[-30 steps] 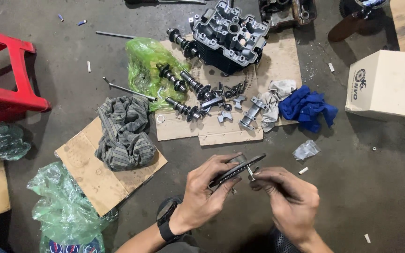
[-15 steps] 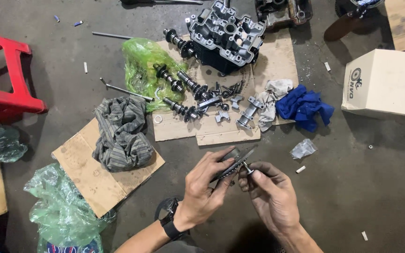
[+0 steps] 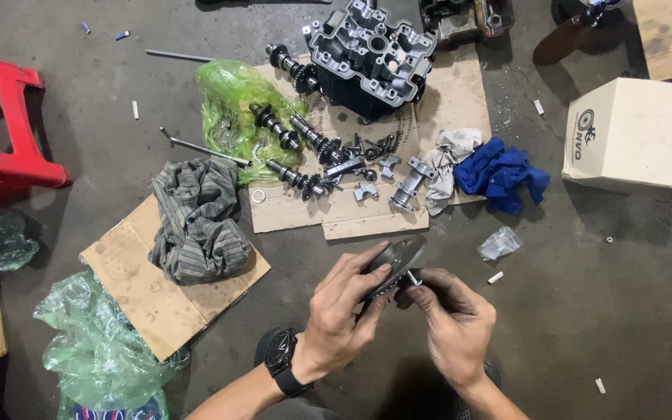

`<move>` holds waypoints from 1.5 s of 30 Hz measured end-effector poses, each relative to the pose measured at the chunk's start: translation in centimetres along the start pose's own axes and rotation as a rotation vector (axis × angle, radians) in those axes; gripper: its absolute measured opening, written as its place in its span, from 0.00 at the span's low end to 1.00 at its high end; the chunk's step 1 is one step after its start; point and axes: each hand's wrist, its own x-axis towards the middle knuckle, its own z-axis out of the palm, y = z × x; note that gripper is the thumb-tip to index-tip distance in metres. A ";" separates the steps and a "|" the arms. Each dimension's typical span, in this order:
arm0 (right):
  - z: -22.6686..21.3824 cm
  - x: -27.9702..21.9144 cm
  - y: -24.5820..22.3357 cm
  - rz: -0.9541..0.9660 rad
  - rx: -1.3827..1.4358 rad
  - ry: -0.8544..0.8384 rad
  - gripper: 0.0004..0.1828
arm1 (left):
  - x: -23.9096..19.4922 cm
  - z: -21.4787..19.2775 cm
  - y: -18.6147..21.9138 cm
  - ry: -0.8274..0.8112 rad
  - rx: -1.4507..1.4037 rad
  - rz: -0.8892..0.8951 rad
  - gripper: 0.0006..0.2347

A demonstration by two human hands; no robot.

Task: The person sits on the floor and assembles a circular mechanical component by inserting a bolt and tightening it with a wrench. The person repeatedly adjusts and tightens the bolt while holding the part, then places the wrench and part on the floor.

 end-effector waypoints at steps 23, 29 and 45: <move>-0.1 0.6 -0.7 0.153 0.008 -0.029 0.11 | -1.1 0.9 -0.7 -0.011 -0.061 -0.139 0.13; -0.7 1.1 -2.5 -0.089 -0.034 -0.053 0.10 | -0.6 1.1 -0.6 -0.009 -0.439 -0.718 0.11; -1.0 3.1 -6.7 -0.578 -0.833 -0.240 0.16 | -1.9 0.7 -2.4 0.032 -0.537 -0.842 0.08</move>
